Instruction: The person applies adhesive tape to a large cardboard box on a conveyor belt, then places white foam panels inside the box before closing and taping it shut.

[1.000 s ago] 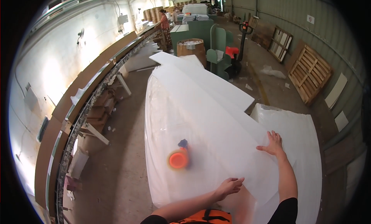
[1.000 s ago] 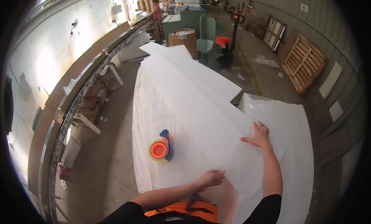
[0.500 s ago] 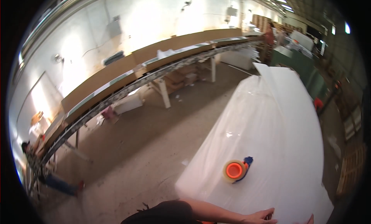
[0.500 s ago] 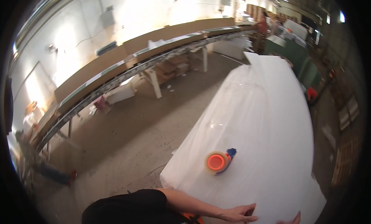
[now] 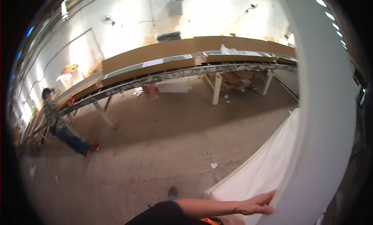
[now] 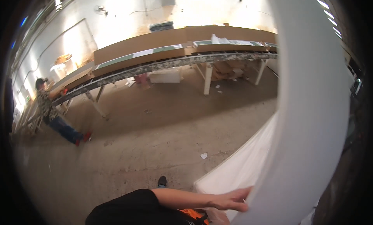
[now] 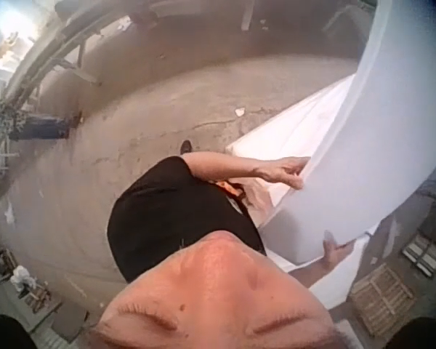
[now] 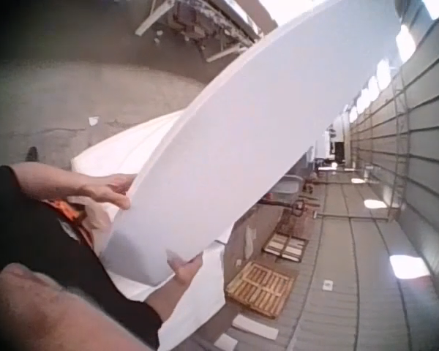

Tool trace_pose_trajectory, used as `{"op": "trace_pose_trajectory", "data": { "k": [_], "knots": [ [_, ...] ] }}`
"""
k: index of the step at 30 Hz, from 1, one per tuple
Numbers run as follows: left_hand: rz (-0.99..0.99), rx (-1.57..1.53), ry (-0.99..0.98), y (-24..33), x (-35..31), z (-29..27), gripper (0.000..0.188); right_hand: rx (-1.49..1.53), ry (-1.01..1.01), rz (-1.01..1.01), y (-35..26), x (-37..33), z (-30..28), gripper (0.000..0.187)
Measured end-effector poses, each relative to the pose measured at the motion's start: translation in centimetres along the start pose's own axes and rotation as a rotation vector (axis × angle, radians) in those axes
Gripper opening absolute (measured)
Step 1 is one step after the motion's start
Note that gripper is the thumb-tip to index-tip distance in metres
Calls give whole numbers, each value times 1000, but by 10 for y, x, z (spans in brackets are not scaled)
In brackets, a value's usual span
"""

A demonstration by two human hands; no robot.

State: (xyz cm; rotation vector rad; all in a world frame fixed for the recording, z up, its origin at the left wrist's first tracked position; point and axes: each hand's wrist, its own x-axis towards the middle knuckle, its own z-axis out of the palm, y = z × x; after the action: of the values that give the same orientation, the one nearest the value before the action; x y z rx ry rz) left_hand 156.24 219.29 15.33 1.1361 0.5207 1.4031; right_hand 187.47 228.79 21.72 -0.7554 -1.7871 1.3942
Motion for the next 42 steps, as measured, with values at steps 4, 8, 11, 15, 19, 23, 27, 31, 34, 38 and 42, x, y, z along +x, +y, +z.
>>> {"op": "trace_pose_trajectory", "data": {
  "k": [4, 8, 11, 15, 19, 23, 27, 31, 34, 38, 42],
  "knots": [
    [-163, -129, 212, 26, -96, -80, 58, 28, -34, 72, -9, 61, 136, 100],
    [-105, -110, 609, 73, -216, -164, 54, -157, -282, -95, -22, 113, 265, 86],
    [200, 83, 567, 140, -235, -198, 63, -193, -303, -29, -23, 136, 342, 84],
    [449, 177, 537, 160, -268, -266, 61, -101, -376, 38, -31, 175, 411, 79],
    [301, 106, 1041, 184, -294, -311, 61, -34, -406, 100, -25, 218, 452, 68],
    [316, 425, 1376, 198, -298, -400, 50, -14, -204, 29, -29, 279, 447, 57],
    [542, 696, 1660, 261, -275, -512, 41, -105, 94, -292, 2, 374, 406, 76],
    [761, 419, 1740, 356, -259, -557, 43, -82, 375, -283, 2, 479, 440, 81],
    [816, 319, 1943, 393, -283, -601, 47, -58, 396, -461, 10, 555, 481, 66],
    [873, 169, 2074, 425, -286, -674, 53, -302, 528, -430, 26, 639, 523, 70],
    [883, 113, 2095, 453, -292, -770, 56, 53, 651, -90, 50, 723, 587, 59]
  ]
}}
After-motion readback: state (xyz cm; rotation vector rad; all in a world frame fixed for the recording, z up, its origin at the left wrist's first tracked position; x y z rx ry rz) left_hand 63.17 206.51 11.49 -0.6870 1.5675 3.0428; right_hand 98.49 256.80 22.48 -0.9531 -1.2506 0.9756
